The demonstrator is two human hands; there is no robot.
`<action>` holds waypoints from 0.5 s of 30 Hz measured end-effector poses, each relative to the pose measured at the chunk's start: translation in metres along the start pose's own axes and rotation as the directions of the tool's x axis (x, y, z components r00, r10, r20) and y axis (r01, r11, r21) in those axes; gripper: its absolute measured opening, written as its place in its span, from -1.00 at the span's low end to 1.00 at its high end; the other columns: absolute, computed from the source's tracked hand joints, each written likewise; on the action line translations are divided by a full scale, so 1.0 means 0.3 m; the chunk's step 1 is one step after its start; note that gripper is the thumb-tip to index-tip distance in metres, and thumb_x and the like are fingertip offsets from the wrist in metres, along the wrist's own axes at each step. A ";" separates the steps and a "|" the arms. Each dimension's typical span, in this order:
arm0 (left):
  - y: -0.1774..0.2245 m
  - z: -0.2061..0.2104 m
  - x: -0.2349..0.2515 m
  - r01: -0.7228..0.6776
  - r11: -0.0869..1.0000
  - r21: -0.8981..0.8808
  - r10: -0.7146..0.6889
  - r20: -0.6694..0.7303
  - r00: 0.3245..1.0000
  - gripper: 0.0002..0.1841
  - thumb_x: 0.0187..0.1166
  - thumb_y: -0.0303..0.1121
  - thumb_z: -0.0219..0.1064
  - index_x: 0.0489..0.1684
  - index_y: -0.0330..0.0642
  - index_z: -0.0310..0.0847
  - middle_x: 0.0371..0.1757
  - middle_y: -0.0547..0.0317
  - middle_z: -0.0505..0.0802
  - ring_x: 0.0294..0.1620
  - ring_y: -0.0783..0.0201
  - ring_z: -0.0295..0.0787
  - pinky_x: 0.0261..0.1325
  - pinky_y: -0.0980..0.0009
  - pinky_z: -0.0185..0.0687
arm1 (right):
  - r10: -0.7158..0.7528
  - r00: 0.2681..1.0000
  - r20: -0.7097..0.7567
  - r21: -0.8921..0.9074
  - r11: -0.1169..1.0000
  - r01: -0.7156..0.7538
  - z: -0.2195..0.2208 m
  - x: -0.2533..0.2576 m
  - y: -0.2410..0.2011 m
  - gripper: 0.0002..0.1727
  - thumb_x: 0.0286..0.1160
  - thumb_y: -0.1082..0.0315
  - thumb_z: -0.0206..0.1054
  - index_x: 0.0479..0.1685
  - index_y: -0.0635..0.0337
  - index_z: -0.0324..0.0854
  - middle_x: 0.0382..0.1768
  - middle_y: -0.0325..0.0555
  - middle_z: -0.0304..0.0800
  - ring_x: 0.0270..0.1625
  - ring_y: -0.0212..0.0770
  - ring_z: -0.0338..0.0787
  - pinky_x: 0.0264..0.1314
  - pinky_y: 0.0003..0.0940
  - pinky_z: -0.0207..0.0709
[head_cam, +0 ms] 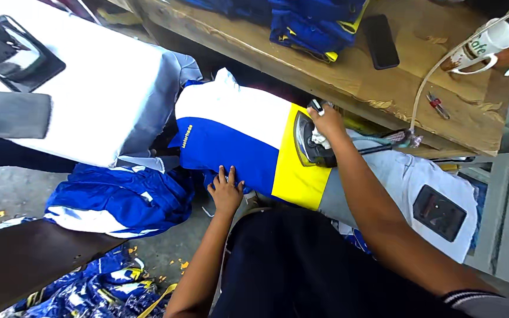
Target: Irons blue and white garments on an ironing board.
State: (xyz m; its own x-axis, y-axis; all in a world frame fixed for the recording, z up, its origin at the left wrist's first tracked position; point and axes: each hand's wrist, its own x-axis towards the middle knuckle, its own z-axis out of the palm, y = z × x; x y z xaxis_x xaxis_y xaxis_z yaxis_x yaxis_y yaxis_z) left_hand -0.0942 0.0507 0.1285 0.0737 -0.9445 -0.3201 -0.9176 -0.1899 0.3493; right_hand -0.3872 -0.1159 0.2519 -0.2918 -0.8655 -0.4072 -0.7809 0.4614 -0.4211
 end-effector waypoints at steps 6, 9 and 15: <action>0.004 0.000 0.003 -0.005 1.000 0.015 0.005 0.004 1.000 -0.36 0.71 -0.07 0.27 0.75 -0.14 0.37 0.79 -0.42 0.28 0.64 -0.50 0.36 0.55 -0.49 0.06 | 0.044 0.998 0.034 -0.003 0.999 -0.044 0.036 -0.007 -0.005 -0.27 0.78 -0.22 0.10 0.62 0.22 0.46 0.24 0.35 0.76 0.34 0.33 0.75 0.34 0.36 0.53; 0.011 -0.007 0.000 -0.005 1.000 0.026 0.005 0.019 1.000 -0.35 0.72 -0.07 0.26 0.76 -0.17 0.35 0.79 -0.44 0.27 0.61 -0.51 0.38 0.53 -0.51 0.08 | 0.027 1.000 0.010 0.013 1.000 -0.027 0.032 0.070 -0.074 -0.27 0.77 -0.21 0.11 0.61 0.23 0.46 0.29 0.32 0.74 0.39 0.29 0.72 0.39 0.33 0.51; 0.017 -0.018 0.001 0.009 0.998 0.056 -0.012 0.049 0.999 -0.33 0.74 -0.03 0.22 0.80 -0.16 0.28 0.80 -0.41 0.26 0.61 -0.46 0.41 0.54 -0.47 0.10 | -0.008 1.000 0.000 0.068 0.998 0.008 0.003 0.207 -0.176 -0.31 0.79 -0.17 0.09 0.53 0.27 0.52 0.36 0.26 0.71 0.47 0.19 0.69 0.46 0.26 0.49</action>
State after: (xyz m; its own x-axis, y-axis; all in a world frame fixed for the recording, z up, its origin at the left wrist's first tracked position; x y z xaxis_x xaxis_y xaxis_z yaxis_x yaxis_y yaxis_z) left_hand -0.0968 0.0480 0.1351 0.0653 -0.9280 -0.3669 -0.9373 -0.1832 0.2966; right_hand -0.3635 -0.1939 0.2481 -0.2855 -0.8689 -0.4043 -0.7437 0.4670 -0.4784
